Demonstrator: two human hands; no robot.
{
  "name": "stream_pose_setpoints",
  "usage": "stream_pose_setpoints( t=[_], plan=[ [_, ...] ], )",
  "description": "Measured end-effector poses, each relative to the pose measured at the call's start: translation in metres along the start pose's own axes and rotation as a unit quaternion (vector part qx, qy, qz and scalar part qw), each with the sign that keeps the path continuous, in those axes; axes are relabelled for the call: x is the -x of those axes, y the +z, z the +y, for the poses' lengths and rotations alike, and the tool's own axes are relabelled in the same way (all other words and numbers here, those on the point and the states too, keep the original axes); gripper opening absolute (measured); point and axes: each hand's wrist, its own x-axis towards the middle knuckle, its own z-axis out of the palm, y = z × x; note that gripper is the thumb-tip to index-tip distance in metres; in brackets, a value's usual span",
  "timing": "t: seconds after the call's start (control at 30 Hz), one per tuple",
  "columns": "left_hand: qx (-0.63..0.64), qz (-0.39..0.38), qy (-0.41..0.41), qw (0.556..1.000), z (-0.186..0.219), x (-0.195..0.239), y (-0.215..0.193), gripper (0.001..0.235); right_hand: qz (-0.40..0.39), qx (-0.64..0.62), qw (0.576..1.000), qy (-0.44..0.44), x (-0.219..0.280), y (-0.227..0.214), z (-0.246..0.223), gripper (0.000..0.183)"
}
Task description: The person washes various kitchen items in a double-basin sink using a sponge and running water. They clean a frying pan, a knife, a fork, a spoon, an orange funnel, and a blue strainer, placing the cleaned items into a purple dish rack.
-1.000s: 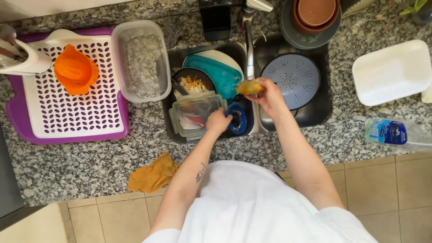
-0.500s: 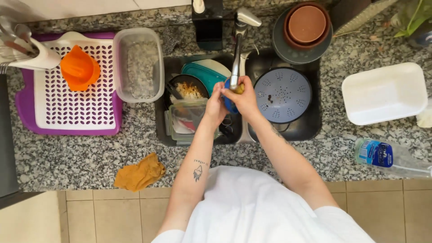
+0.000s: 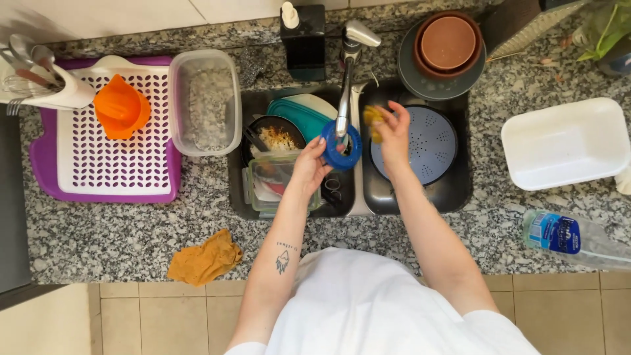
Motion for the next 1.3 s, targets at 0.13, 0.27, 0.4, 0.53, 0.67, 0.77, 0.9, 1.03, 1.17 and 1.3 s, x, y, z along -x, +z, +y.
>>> stream_pose_setpoints(
  t=[0.13,0.27,0.4,0.53,0.67,0.77,0.9,1.03,1.17,1.3],
  plan=[
    [0.006,0.006,0.011,1.0,-0.017,-0.014,0.004,0.027,-0.017,0.16,0.983,-0.092,0.012,0.046,0.009,0.038],
    [0.03,0.021,0.0,0.999,-0.014,-0.002,-0.003,0.013,-0.087,0.298,0.919,-0.241,0.025,0.071,0.032,0.028],
    [0.026,-0.013,-0.018,0.999,-0.011,0.028,0.013,0.031,-0.047,0.417,0.873,-0.25,-0.014,0.054,-0.001,0.025],
    [0.048,0.007,-0.024,0.999,-0.041,-0.026,-0.037,0.028,-0.048,0.267,0.96,-0.071,0.01,0.082,0.026,0.018],
    [0.063,0.009,-0.038,0.997,-0.042,-0.01,-0.043,0.022,-0.129,0.445,0.857,-0.225,0.015,0.08,0.015,0.017],
    [0.052,-0.011,-0.035,0.998,-0.029,-0.004,-0.025,0.024,-0.095,0.347,0.919,-0.16,0.015,0.089,-0.011,0.016],
    [0.075,0.0,-0.027,0.997,-0.06,-0.07,-0.082,0.022,-0.165,0.47,0.77,-0.399,0.04,0.093,0.026,0.022],
    [0.133,0.033,-0.005,0.99,-0.079,-0.086,-0.116,0.019,-0.174,0.505,0.728,-0.43,0.043,0.054,0.051,0.017],
    [0.148,0.061,0.007,0.987,-0.008,0.005,-0.05,0.01,-0.131,0.595,0.734,-0.298,0.033,0.016,0.034,0.024],
    [0.016,0.09,0.024,0.996,0.032,0.026,-0.027,0.027,-0.109,0.422,0.892,-0.116,0.035,0.015,0.003,0.029]
  ],
)
